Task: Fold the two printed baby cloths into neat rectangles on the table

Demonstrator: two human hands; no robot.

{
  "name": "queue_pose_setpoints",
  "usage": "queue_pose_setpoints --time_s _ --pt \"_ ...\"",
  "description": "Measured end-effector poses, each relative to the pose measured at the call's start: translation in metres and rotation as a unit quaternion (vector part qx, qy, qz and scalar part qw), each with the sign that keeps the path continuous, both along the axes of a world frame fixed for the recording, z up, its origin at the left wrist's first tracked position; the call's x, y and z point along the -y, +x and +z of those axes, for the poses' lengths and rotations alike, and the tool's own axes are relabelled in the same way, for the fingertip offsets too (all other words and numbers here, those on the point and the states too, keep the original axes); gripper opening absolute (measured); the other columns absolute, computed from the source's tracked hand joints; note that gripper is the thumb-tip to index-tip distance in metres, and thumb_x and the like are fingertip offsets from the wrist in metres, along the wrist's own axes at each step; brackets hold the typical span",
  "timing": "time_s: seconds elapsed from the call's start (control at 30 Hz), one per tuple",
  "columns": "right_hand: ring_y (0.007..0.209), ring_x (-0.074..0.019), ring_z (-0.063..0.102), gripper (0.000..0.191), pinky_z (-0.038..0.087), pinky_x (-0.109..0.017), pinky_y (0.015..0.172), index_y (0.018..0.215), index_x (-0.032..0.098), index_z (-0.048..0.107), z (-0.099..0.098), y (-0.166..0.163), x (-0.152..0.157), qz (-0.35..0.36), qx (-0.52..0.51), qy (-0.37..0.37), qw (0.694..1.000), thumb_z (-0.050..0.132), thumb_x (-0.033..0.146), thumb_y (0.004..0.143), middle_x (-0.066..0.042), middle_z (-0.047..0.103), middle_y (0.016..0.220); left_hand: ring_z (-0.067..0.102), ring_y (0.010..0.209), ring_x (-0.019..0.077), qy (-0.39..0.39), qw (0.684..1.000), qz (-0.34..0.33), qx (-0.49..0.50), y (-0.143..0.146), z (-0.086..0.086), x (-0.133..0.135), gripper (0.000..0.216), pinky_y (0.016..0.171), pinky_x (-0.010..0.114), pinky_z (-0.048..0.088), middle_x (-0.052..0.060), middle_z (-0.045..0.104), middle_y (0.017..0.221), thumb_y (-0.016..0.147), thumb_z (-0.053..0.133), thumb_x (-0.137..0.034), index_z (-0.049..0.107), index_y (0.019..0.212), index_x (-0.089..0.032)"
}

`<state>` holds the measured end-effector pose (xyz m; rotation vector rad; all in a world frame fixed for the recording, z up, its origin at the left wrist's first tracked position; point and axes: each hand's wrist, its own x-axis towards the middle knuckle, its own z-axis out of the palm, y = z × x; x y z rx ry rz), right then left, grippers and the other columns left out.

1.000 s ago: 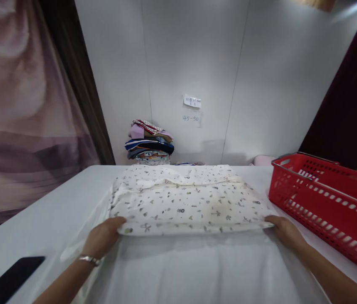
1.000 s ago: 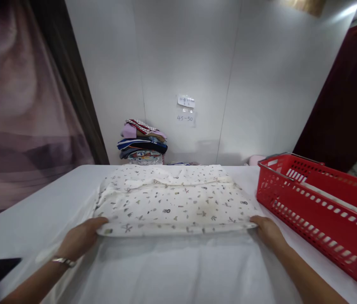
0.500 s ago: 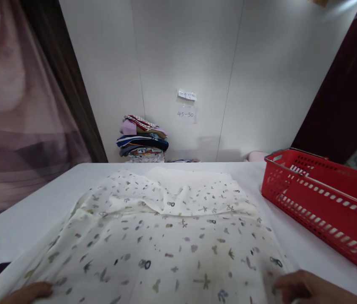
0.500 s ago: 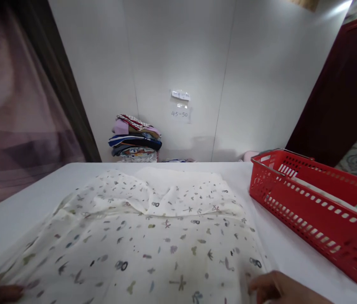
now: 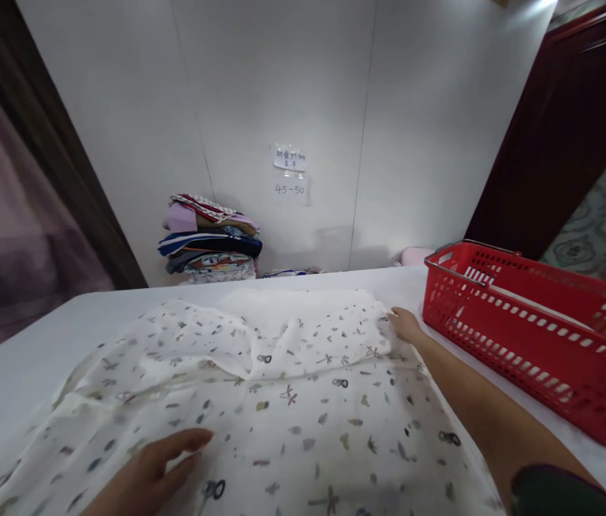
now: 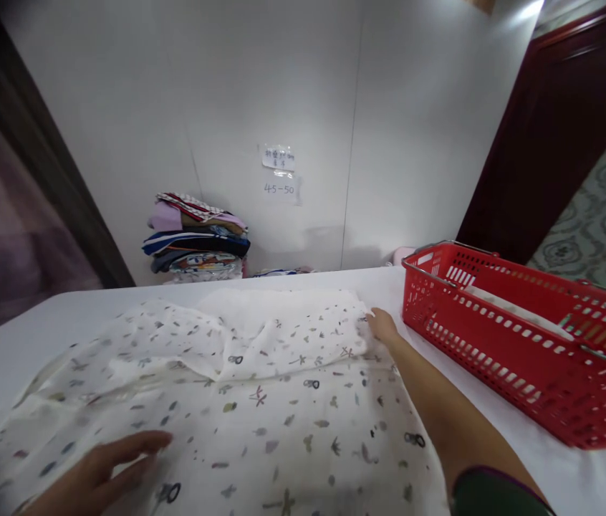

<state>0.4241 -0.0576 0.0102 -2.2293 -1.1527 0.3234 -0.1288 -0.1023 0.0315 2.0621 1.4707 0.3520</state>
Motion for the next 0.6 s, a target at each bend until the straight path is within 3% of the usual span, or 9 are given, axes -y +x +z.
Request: queue_pose_setpoints --time_s 0.13,0.23,0.3,0.47,0.6 --pt "0.098 -0.0284 0.056 0.031 0.042 -0.033 0.078 0.095 0.010 0.062 -0.008 0.015 -0.024 -0.039 0.027 -0.032 0.998 0.059 0.026 0.069 -0.017 0.062 0.104 0.062 0.089 0.0228 -0.043 0.997 -0.048 0.052 0.048 -0.003 0.008 0.034 0.081 0.032 0.050 0.001 0.069 0.095 0.073 0.049 -0.051 0.069 0.092 -0.031" --pt "0.083 -0.0249 0.060 0.013 0.042 -0.029 0.069 0.073 0.013 0.063 -0.013 0.020 -0.031 -0.043 0.031 -0.036 0.998 0.062 0.022 0.064 -0.011 0.066 0.082 0.062 0.081 0.0211 -0.059 0.994 -0.068 0.062 0.071 -0.004 0.011 0.034 0.074 0.029 0.051 0.001 0.069 0.083 0.073 0.048 -0.052 0.070 0.085 -0.029" --pt "0.075 -0.0207 0.059 0.006 0.041 -0.026 0.064 0.068 0.015 0.060 -0.014 0.021 -0.034 -0.040 0.035 -0.017 0.998 0.058 0.021 0.065 -0.007 0.064 0.073 0.062 0.079 0.0200 -0.070 0.992 -0.076 0.065 0.079 -0.006 0.010 0.034 0.074 0.027 0.051 0.001 0.069 0.081 0.073 0.047 -0.052 0.069 0.082 -0.027" --pt "0.076 -0.0151 0.055 0.019 0.041 -0.021 0.063 0.087 0.016 0.056 0.002 0.023 -0.053 -0.023 0.060 0.074 0.995 0.045 0.027 0.076 -0.003 0.063 0.082 0.060 0.076 0.0181 -0.111 0.990 -0.063 0.067 0.083 -0.016 0.004 0.032 0.072 0.026 0.049 -0.001 0.066 0.076 0.076 0.042 -0.047 0.064 0.080 -0.025" --pt "0.083 -0.0169 0.056 0.029 0.042 -0.023 0.068 0.099 0.012 0.054 0.015 0.029 -0.083 -0.047 0.072 0.082 0.993 0.040 0.029 0.080 -0.009 0.062 0.092 0.060 0.080 0.0187 -0.104 0.992 -0.035 0.069 0.083 -0.028 0.002 0.032 0.076 0.026 0.047 -0.002 0.066 0.079 0.078 0.040 -0.047 0.063 0.080 -0.026"
